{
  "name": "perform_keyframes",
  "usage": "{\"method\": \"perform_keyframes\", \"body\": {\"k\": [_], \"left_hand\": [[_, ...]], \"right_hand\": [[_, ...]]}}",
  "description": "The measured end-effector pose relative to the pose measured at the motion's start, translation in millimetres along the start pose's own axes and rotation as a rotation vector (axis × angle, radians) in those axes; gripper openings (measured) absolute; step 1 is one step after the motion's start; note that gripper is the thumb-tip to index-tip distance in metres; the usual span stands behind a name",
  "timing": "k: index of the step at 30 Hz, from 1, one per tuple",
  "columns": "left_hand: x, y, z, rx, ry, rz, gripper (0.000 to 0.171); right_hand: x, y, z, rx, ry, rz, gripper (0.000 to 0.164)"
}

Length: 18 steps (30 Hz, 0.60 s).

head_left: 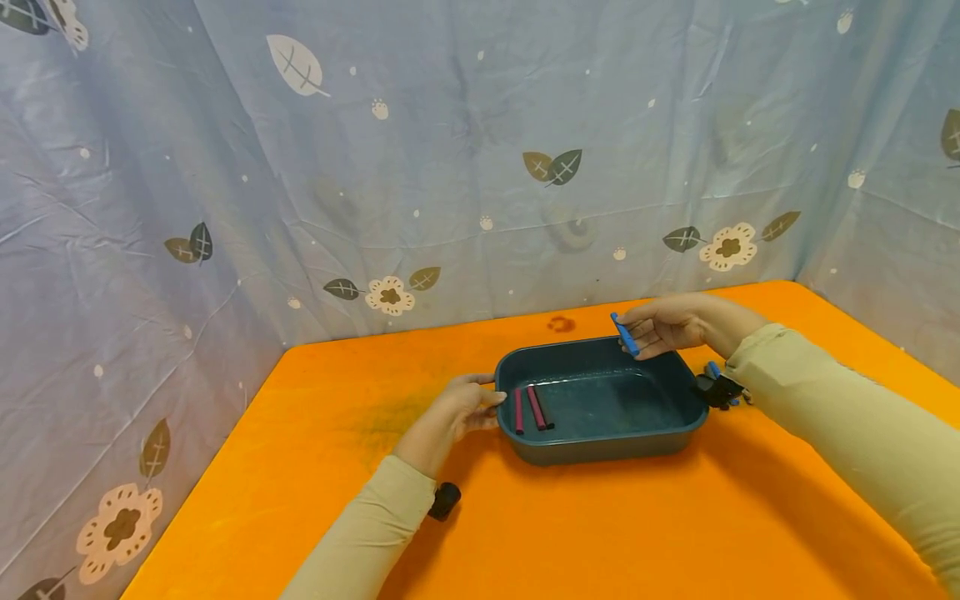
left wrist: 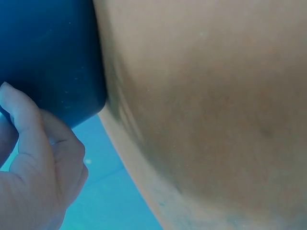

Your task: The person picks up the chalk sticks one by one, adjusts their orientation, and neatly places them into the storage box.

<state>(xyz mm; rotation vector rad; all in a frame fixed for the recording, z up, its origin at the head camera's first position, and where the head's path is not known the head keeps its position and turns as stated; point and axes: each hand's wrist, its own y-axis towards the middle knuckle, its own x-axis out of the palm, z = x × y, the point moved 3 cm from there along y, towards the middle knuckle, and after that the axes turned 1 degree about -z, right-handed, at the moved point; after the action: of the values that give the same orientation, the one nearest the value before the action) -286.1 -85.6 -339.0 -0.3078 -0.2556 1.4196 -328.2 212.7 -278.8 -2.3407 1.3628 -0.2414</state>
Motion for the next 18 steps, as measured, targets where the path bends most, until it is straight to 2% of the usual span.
{"method": "perform_keyframes", "body": {"k": [8,18], "left_hand": [[-0.2,0.2,0.3,0.000,0.005,0.011,0.051],[0.7,-0.2,-0.2,-0.011,0.012,0.011,0.051]], "right_hand": [[13,11,-5,-0.010,-0.026,-0.021,0.022],[35,29,3,0.004,-0.062,-0.047,0.023]]}}
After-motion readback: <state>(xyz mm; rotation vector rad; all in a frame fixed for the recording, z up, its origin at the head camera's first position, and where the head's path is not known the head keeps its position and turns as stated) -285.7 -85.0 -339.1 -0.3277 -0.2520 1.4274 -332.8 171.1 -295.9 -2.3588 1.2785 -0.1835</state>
